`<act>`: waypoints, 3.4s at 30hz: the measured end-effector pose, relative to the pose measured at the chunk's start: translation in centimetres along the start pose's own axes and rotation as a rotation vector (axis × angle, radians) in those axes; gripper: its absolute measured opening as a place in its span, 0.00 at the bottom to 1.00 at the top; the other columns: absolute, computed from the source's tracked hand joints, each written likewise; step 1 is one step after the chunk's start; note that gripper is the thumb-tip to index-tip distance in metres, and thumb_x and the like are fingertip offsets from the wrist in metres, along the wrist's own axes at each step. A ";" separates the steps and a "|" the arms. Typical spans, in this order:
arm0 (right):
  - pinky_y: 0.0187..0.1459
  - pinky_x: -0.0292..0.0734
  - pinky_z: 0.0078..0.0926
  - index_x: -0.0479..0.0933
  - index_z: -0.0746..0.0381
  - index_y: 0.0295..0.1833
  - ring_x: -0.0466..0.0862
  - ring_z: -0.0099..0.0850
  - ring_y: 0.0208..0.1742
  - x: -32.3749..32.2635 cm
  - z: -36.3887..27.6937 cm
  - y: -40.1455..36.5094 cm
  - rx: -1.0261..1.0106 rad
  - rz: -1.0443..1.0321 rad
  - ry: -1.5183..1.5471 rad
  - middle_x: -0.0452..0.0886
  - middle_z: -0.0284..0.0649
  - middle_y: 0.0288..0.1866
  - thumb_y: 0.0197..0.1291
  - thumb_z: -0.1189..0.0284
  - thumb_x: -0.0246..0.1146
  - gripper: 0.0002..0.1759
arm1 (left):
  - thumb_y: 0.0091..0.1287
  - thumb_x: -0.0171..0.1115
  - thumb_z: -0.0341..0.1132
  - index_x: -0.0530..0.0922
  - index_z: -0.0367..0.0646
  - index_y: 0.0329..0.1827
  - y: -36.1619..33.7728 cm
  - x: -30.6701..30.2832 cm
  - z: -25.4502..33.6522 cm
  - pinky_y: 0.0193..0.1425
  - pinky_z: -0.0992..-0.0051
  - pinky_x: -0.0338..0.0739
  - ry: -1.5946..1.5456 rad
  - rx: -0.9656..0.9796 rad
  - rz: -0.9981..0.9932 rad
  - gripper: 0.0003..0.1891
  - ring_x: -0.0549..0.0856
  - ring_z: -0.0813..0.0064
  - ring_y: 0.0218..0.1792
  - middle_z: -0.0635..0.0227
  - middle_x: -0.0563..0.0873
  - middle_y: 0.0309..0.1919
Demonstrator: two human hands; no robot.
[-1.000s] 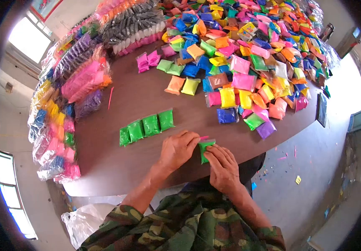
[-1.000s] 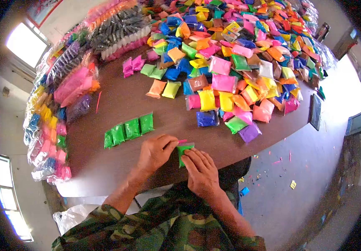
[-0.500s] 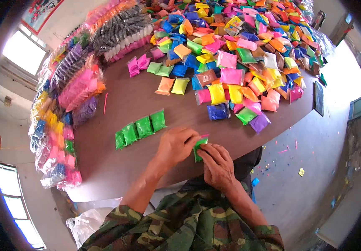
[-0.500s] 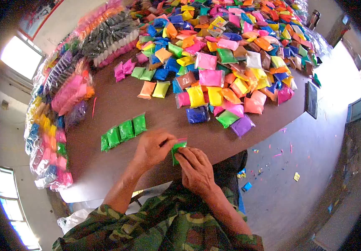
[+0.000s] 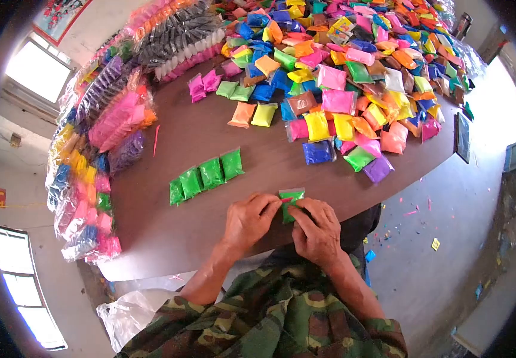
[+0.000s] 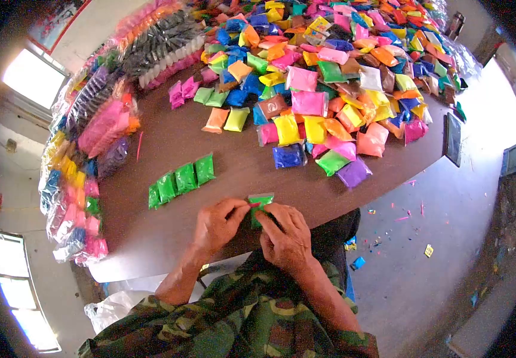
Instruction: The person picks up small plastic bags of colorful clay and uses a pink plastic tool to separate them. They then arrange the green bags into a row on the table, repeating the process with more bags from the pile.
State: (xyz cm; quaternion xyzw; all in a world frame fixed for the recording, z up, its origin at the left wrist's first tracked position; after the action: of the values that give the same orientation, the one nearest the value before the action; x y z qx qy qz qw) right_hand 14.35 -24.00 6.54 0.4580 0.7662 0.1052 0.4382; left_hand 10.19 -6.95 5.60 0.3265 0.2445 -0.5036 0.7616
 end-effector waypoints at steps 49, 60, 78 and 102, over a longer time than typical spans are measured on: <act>0.62 0.87 0.47 0.88 0.59 0.58 0.90 0.49 0.57 0.3 0.5 -1.1 -0.036 0.087 -0.052 0.88 0.42 0.61 0.54 0.77 0.74 0.23 | 0.76 0.72 0.38 0.91 0.46 0.47 4.5 2.1 1.6 0.46 0.56 0.88 0.057 0.235 -0.257 0.07 0.93 0.50 0.42 0.60 0.93 0.40; 0.58 0.87 0.45 0.89 0.59 0.55 0.90 0.46 0.53 -0.3 0.0 -0.6 -0.016 0.122 -0.032 0.88 0.41 0.57 0.54 0.79 0.76 0.20 | 0.76 0.72 0.36 0.89 0.45 0.44 4.6 -0.2 3.1 0.41 0.54 0.86 0.055 0.153 -0.122 0.05 0.92 0.49 0.37 0.60 0.91 0.38; 0.54 0.82 0.43 0.90 0.57 0.56 0.89 0.43 0.49 -0.2 -0.2 -0.1 0.045 0.120 -0.070 0.87 0.38 0.53 0.55 0.75 0.80 0.20 | 0.75 0.76 0.30 0.90 0.38 0.45 -2.2 -1.1 0.4 0.40 0.64 0.86 -0.082 -0.108 -0.046 0.05 0.95 0.62 0.35 0.54 0.94 0.35; 0.57 0.81 0.44 0.89 0.60 0.55 0.88 0.44 0.51 0.5 0.0 0.1 0.065 0.125 -0.130 0.89 0.40 0.56 0.61 0.77 0.75 0.16 | 0.75 0.76 0.32 0.88 0.42 0.44 -4.2 -1.4 -0.8 0.33 0.60 0.85 0.076 -0.099 0.137 0.05 0.93 0.54 0.30 0.55 0.92 0.32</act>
State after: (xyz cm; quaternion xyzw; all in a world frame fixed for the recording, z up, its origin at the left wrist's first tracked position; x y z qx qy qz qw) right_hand 14.34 -23.56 6.33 0.5248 0.7092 0.0772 0.4644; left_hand 5.77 -6.68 5.05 0.3231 0.2749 -0.4247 0.7998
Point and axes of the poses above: each hand's wrist, its own y-axis towards the middle knuckle, its own x-axis out of the palm, z = x × y, the point moved 9 cm from there along y, towards the middle knuckle
